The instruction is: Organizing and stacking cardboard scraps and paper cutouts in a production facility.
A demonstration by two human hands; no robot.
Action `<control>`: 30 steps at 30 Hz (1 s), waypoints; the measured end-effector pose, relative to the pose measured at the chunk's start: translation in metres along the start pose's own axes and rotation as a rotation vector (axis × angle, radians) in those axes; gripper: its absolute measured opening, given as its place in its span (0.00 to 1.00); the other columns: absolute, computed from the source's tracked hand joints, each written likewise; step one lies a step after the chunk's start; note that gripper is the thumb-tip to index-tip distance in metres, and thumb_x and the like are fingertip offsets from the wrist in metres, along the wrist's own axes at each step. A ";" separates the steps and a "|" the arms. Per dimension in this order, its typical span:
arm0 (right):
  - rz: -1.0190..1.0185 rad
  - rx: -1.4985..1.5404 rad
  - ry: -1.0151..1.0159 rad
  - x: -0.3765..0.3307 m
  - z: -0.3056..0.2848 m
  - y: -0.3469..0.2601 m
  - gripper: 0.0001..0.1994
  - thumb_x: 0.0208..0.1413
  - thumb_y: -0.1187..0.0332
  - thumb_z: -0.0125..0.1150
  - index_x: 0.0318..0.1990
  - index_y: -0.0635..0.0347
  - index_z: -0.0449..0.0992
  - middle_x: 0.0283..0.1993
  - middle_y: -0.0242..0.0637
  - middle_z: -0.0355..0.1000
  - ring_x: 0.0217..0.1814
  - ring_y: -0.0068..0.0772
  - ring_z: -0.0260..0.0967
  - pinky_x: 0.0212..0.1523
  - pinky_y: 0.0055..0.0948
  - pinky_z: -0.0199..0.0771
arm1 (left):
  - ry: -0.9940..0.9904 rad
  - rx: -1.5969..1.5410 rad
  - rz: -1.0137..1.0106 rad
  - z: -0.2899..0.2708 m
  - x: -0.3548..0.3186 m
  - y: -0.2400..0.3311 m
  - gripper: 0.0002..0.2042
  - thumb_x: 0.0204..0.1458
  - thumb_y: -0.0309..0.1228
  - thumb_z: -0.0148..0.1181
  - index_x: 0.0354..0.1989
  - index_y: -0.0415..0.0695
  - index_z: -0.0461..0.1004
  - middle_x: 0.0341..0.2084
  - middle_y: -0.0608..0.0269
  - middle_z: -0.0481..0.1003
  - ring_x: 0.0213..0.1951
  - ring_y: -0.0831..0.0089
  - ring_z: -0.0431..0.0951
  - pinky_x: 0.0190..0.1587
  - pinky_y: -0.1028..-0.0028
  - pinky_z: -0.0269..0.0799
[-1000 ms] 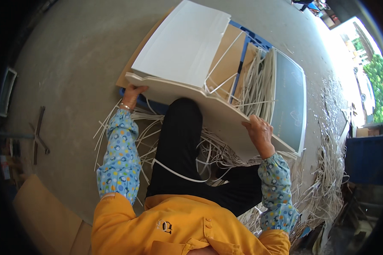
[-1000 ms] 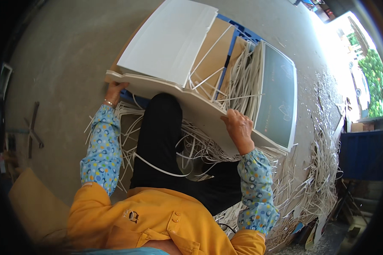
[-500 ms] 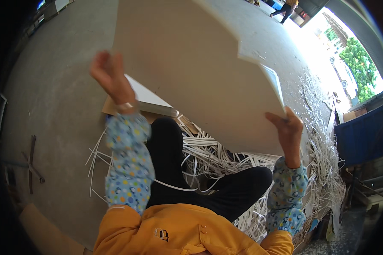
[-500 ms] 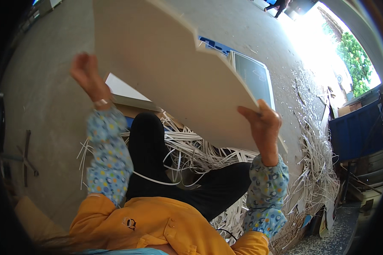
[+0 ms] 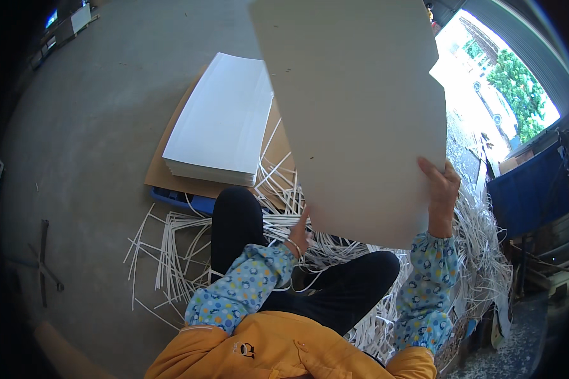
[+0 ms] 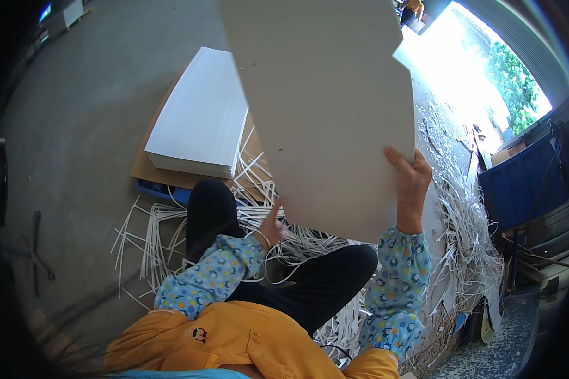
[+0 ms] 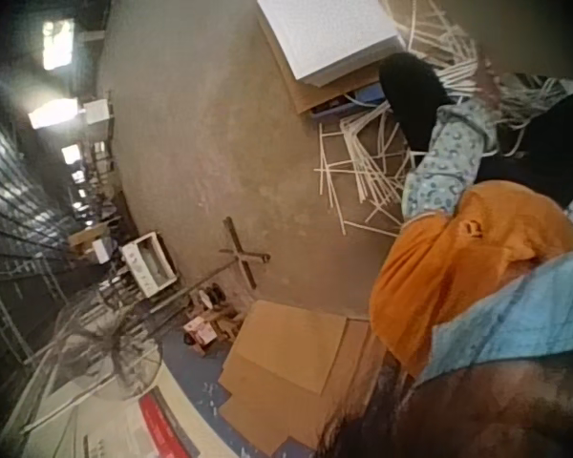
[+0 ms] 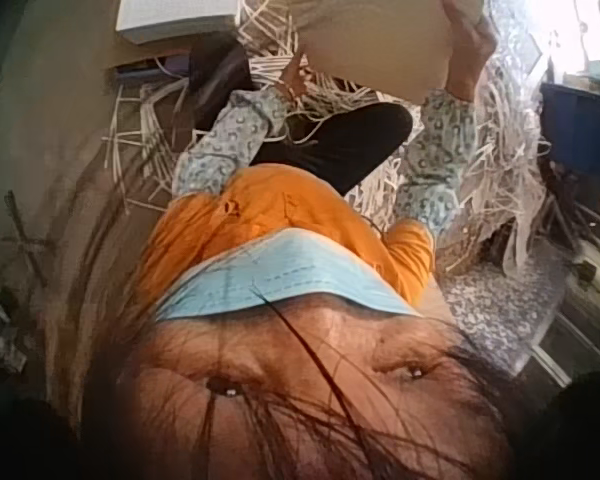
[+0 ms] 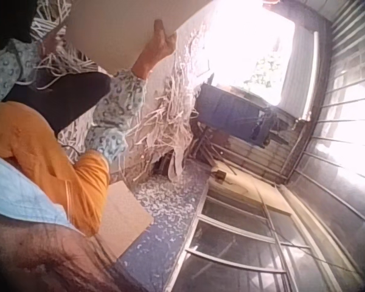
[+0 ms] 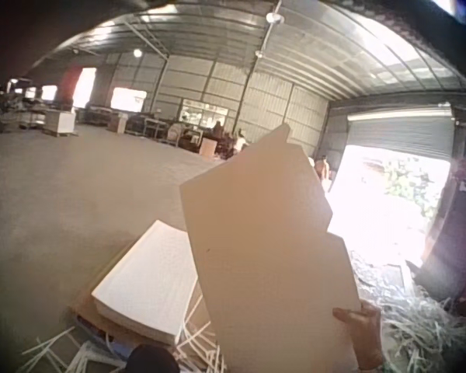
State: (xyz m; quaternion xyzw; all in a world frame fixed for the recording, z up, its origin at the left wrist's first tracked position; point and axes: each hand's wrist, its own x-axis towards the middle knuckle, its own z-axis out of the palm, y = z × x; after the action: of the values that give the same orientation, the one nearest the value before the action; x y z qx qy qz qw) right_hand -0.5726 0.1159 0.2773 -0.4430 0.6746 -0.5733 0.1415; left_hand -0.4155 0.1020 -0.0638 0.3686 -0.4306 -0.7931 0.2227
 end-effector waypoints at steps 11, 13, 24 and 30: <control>0.289 0.279 0.215 0.013 -0.088 0.185 0.16 0.46 0.68 0.61 0.40 0.69 0.71 0.34 0.38 0.70 0.34 0.28 0.68 0.34 0.25 0.69 | 0.314 -0.912 0.154 0.015 0.041 0.007 0.16 0.46 0.22 0.54 0.44 0.41 0.61 0.41 0.57 0.68 0.40 0.63 0.73 0.40 0.65 0.72; 0.458 0.415 0.151 -0.011 -0.090 0.238 0.19 0.46 0.66 0.60 0.42 0.72 0.69 0.38 0.40 0.69 0.38 0.32 0.67 0.40 0.28 0.68 | 0.478 -0.754 0.167 -0.004 0.045 0.024 0.18 0.41 0.21 0.59 0.40 0.39 0.59 0.35 0.56 0.68 0.37 0.65 0.72 0.35 0.65 0.73; 0.926 0.549 0.327 -0.104 -0.031 0.328 0.19 0.54 0.69 0.51 0.47 0.78 0.61 0.44 0.51 0.67 0.44 0.40 0.66 0.46 0.29 0.67 | 0.250 -0.744 0.001 -0.016 0.044 0.017 0.17 0.44 0.31 0.60 0.43 0.38 0.67 0.37 0.57 0.71 0.40 0.64 0.72 0.45 0.65 0.68; 0.910 0.568 0.457 -0.122 -0.008 0.343 0.18 0.57 0.66 0.48 0.48 0.74 0.61 0.46 0.47 0.66 0.46 0.40 0.65 0.48 0.33 0.66 | 0.321 -0.367 -0.013 -0.004 0.028 0.041 0.13 0.41 0.22 0.59 0.35 0.28 0.69 0.31 0.50 0.73 0.31 0.63 0.75 0.34 0.68 0.72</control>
State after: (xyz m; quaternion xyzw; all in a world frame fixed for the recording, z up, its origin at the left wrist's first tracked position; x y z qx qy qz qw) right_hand -0.6586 0.1969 -0.0669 0.0814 0.6303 -0.6943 0.3377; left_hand -0.4287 0.0593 -0.0409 0.4461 -0.2359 -0.7907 0.3466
